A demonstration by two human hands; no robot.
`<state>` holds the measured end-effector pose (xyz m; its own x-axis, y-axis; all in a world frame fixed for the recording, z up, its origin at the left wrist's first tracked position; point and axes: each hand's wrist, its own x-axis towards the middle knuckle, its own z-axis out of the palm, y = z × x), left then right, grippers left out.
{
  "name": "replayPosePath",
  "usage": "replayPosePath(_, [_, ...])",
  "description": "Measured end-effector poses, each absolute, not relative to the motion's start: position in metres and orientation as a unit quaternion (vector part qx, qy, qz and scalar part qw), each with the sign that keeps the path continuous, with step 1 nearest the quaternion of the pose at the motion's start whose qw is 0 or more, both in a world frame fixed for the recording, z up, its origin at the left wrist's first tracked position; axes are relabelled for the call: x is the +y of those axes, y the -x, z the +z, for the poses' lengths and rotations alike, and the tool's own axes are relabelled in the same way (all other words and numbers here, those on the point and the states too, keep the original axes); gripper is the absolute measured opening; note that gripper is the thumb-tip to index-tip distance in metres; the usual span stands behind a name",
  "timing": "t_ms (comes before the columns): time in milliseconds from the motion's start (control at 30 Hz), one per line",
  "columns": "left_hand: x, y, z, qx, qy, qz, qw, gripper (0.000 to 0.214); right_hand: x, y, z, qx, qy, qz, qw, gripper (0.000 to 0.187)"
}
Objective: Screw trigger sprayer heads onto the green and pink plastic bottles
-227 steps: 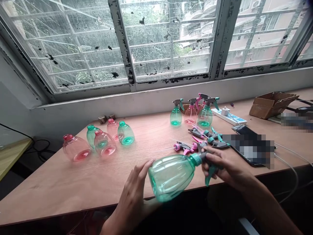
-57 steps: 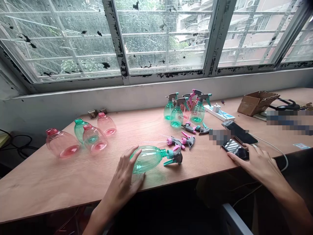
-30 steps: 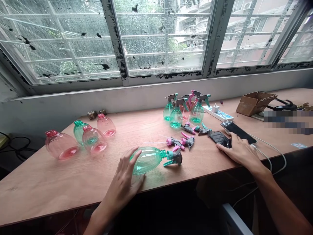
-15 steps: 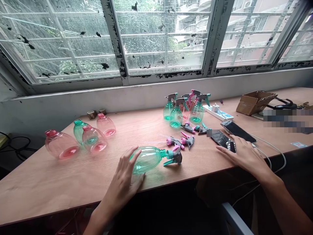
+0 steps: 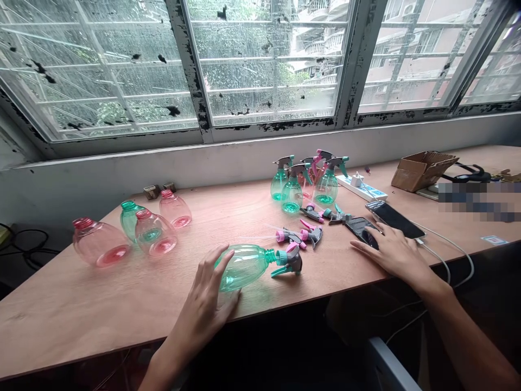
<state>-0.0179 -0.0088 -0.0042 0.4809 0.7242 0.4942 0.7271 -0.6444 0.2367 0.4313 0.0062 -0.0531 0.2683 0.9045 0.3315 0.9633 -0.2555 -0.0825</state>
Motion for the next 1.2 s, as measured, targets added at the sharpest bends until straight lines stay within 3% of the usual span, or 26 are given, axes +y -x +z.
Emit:
replayPosePath(200, [-0.009, 0.017, -0.003, -0.42, 0.862, -0.285, 0.003, 0.067, -0.008, -0.426, -0.046, -0.571, 0.791, -0.125, 0.179, 0.087])
replayPosePath(400, [-0.01, 0.016, -0.002, -0.42, 0.861, -0.287, -0.001, 0.067, -0.034, -0.432, -0.053, -0.566, 0.799, -0.117, 0.166, 0.09])
replayPosePath(800, [-0.01, 0.016, -0.002, -0.422, 0.859, -0.289, 0.005, 0.066, -0.041, -0.437, -0.061, -0.53, 0.826, -0.109, 0.162, 0.073])
replayPosePath(1000, [-0.012, 0.013, -0.001, -0.428, 0.854, -0.296, 0.0, 0.064, -0.046, -0.432, -0.057, -0.522, 0.827, -0.119, 0.171, 0.077])
replayPosePath(1133, [-0.011, 0.013, -0.002, -0.427, 0.854, -0.299, 0.0, 0.065, -0.048, -0.401, -0.044, -0.543, 0.78, -0.151, 0.27, 0.082])
replayPosePath(1200, [-0.01, 0.013, -0.002, -0.425, 0.855, -0.298, 0.0, 0.066, -0.049, -0.371, -0.036, -0.623, 0.69, -0.08, 0.359, 0.07])
